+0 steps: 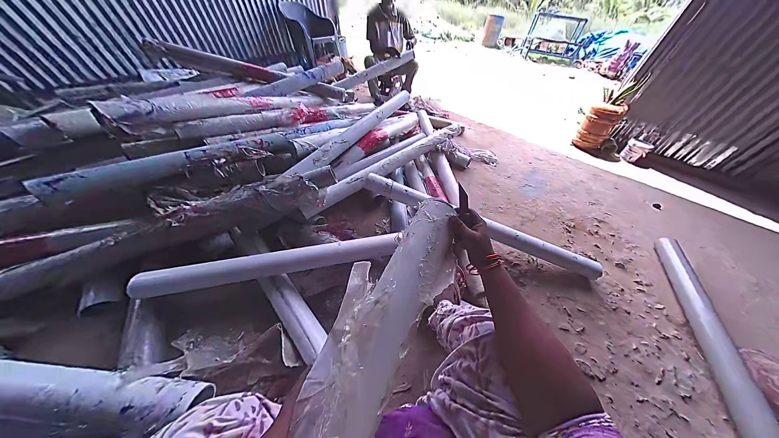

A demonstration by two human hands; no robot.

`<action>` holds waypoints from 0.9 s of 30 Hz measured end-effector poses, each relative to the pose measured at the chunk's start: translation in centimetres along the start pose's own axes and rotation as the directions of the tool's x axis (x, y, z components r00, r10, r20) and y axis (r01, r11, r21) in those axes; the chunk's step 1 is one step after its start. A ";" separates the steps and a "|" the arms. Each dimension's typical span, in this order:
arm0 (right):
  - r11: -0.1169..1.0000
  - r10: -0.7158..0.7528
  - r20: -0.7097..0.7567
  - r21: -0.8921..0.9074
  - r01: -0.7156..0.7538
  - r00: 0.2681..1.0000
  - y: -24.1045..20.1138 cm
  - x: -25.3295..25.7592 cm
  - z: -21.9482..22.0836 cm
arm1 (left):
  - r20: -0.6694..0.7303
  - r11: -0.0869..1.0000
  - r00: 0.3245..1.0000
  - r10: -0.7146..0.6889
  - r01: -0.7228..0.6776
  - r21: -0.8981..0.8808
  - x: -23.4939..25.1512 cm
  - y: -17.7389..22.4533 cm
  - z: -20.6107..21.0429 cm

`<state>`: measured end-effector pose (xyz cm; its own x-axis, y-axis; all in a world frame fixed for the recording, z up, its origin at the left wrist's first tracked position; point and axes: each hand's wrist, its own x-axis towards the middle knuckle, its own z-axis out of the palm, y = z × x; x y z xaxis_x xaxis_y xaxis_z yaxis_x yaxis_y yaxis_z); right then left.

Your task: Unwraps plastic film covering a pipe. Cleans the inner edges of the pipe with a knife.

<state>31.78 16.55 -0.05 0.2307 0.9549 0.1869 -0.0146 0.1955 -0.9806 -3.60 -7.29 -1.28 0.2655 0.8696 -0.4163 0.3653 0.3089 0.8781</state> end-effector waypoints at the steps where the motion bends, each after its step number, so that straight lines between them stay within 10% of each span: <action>1: 0.995 -0.009 -0.039 -0.099 0.005 0.999 0.2 0.0 0.2 | -0.023 0.999 0.999 0.029 -0.029 0.016 -0.2 0.2 0.1; 7: 0.769 -0.050 -0.031 -0.639 0.019 0.998 -1.4 -0.9 0.7 | -0.141 0.988 0.990 -0.015 0.036 0.148 -0.5 0.9 1.1; 13: 0.775 0.140 0.222 -0.631 0.033 0.965 -0.7 -1.7 2.5 | -0.124 0.959 0.990 -0.068 0.100 0.264 -0.6 2.0 0.7; 27: 0.773 0.231 0.217 -0.633 -0.044 0.948 -0.7 -1.6 3.7 | -0.119 0.964 0.989 -0.093 0.119 0.237 -0.1 1.2 1.0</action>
<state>27.80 15.70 0.56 0.0047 0.9993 -0.0367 0.5941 -0.0323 -0.8038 -2.25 -7.40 -0.46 0.1227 0.8766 -0.4653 0.5956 0.3100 0.7411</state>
